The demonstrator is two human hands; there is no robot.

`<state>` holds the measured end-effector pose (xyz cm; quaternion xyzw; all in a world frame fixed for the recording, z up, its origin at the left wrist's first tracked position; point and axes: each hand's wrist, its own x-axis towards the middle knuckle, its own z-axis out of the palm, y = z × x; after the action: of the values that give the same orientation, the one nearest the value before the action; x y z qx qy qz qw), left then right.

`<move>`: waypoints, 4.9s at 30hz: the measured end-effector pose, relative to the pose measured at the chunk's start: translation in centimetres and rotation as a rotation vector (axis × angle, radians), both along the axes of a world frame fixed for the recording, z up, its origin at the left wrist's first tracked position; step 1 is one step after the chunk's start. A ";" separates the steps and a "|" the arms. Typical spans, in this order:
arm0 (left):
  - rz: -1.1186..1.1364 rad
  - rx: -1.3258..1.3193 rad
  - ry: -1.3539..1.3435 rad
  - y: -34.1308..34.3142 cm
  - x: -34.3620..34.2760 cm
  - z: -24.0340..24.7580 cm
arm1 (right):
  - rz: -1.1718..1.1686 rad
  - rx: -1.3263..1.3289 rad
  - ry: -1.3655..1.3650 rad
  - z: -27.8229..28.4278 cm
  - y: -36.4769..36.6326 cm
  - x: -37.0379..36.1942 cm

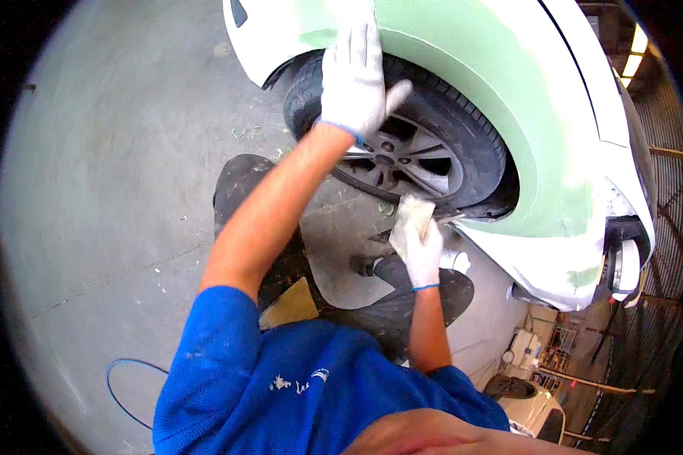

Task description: The person kneels beside a light green car and uses a sanding block to smooth the surface of the front wheel arch. They repeatedly rub the sanding block against the curved panel above the tire.

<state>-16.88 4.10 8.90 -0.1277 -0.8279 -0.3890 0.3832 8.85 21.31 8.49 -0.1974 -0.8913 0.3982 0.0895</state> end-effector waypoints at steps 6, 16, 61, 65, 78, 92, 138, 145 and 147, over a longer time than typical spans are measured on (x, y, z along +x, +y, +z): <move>-0.349 0.281 -0.385 1.2 3.8 2.2 | 0.137 -0.032 0.213 8.2 -3.3 -5.9; -0.974 1.176 -0.653 1.4 1.8 1.4 | 0.456 0.812 0.341 18.1 -10.9 -18.5; -0.732 2.402 -0.871 -0.4 -5.6 -1.8 | 0.319 1.171 -0.448 6.5 -8.3 -19.5; -0.594 2.383 -0.900 -1.1 -4.7 -0.4 | 0.259 1.103 0.011 12.7 -10.0 -17.1; -0.570 2.470 -0.864 -1.3 -4.8 -0.5 | 0.377 1.453 0.136 20.3 -20.8 -28.1; -0.711 2.495 -0.683 0.7 -5.8 -2.5 | 0.352 1.448 0.045 18.7 -21.7 -29.4; -0.540 0.842 -0.338 -10.7 -5.9 3.5 | 0.532 0.585 0.388 7.0 -9.4 -11.2; -0.553 0.498 -0.481 -13.6 -10.2 7.6 | 0.309 0.427 -0.013 0.8 0.6 -1.3; -0.522 0.400 -0.495 -14.1 -11.0 8.3 | 0.277 0.330 -0.064 -1.1 2.0 0.6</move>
<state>-27.84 -9.99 17.19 -0.1591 -0.7428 -0.6456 0.0780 9.48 23.31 7.40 -0.0684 -0.9654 0.2488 0.0368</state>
